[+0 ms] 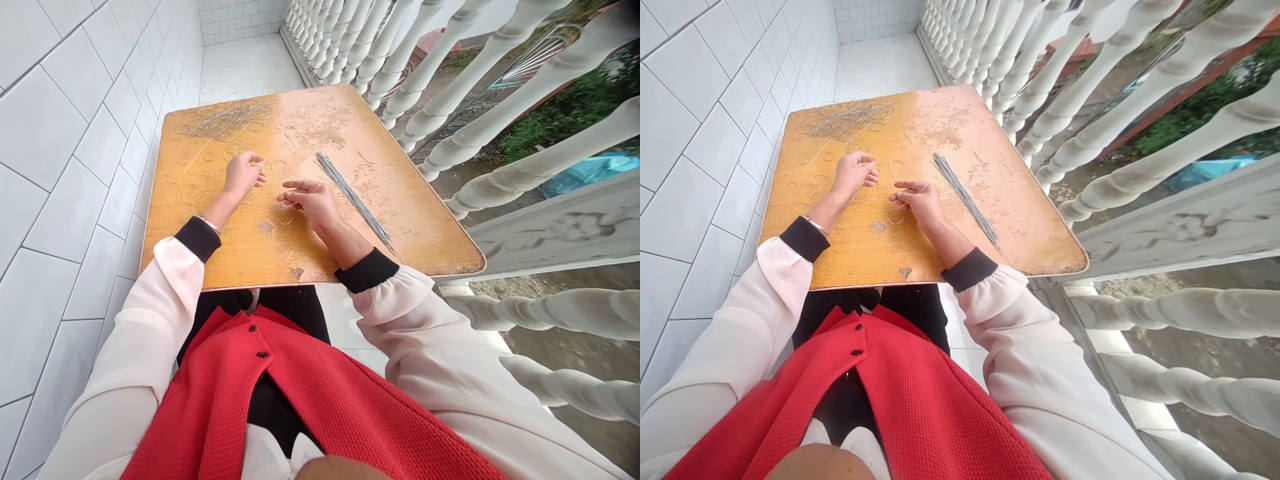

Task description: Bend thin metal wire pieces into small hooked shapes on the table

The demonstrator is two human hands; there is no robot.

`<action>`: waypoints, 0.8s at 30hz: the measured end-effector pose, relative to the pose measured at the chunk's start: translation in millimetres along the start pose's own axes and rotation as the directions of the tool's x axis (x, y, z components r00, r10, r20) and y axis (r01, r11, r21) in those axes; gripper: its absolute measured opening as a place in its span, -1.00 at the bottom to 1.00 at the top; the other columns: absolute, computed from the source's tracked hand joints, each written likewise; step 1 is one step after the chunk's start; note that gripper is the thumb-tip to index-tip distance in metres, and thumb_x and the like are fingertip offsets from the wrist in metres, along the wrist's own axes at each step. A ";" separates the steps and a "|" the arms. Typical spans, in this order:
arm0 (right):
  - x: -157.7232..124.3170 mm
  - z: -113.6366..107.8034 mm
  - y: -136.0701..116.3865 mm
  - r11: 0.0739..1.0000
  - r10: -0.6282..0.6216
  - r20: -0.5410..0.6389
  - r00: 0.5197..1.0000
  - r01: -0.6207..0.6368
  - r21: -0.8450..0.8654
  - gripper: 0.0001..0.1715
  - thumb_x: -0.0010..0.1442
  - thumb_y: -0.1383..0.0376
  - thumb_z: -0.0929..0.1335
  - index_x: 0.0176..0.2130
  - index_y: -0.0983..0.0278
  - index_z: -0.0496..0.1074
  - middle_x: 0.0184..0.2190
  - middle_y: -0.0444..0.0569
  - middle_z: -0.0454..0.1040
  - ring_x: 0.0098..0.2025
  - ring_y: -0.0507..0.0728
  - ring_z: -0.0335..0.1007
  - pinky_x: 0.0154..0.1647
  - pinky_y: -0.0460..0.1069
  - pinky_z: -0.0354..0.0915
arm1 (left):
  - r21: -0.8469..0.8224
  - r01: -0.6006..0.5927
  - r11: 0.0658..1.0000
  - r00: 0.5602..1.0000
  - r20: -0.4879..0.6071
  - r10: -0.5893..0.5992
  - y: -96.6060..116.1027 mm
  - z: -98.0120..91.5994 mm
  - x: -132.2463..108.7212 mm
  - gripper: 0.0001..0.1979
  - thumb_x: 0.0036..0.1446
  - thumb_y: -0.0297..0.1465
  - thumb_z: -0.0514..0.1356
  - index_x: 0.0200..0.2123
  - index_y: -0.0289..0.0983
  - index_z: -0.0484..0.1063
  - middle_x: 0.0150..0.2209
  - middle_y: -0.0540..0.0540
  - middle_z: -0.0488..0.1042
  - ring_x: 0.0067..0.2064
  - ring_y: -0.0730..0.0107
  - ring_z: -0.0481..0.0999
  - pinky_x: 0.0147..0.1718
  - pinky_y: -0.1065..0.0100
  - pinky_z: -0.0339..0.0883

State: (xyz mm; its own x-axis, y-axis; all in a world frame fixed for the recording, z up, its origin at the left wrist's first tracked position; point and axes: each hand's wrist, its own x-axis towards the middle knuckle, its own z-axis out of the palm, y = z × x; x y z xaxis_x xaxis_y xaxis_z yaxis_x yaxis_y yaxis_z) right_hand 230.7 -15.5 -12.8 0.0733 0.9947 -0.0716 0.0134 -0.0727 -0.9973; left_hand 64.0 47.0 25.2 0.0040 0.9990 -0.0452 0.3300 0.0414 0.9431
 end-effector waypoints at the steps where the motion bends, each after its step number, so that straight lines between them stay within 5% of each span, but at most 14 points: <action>1: 0.3 0.1 0.5 1.000 -0.007 -0.008 1.000 0.007 0.001 -0.71 0.05 0.45 0.45 -0.16 0.29 0.56 -0.41 -0.04 0.63 -0.41 0.03 0.48 -0.32 -0.06 0.37 | 0.007 0.013 1.000 1.000 0.013 -0.013 -3.5 -0.5 1.0 -0.93 0.37 -0.50 0.13 -0.17 -0.29 0.41 -0.47 0.03 0.48 -0.45 0.56 0.55 -0.36 0.53 0.39; 13: 4.4 -3.7 8.4 0.993 -0.115 -0.121 0.986 0.110 -0.045 -0.61 -0.02 0.33 0.46 -0.13 0.26 0.54 -0.31 -0.02 0.63 -0.24 0.11 0.52 -0.18 0.02 0.37 | 0.022 0.100 0.995 0.993 0.065 -0.101 -13.6 -6.4 -7.9 -0.82 0.40 -0.52 0.04 -0.27 -0.28 0.38 -0.52 0.07 0.41 -0.56 0.61 0.45 -0.47 0.55 0.28; 24: 13.9 -13.7 5.5 0.998 -0.064 -0.175 0.982 0.065 0.000 -0.69 -0.09 0.37 0.41 -0.25 0.19 0.55 -0.39 -0.05 0.61 -0.32 0.10 0.47 -0.42 -0.03 0.27 | 0.058 0.035 0.998 0.983 0.180 -0.045 -29.5 -19.3 -52.0 -0.82 0.32 -0.56 0.17 -0.37 -0.30 0.42 -0.41 -0.03 0.54 -0.49 0.62 0.50 -0.46 0.57 0.36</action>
State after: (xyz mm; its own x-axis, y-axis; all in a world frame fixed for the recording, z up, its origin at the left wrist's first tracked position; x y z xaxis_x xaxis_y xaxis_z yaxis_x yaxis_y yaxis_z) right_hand 245.4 -3.1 -19.0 0.2459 0.9693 -0.0033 0.0183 -0.0080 -0.9998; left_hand 35.8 -5.9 6.1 0.1586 0.9765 -0.1458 0.3844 0.0749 0.9201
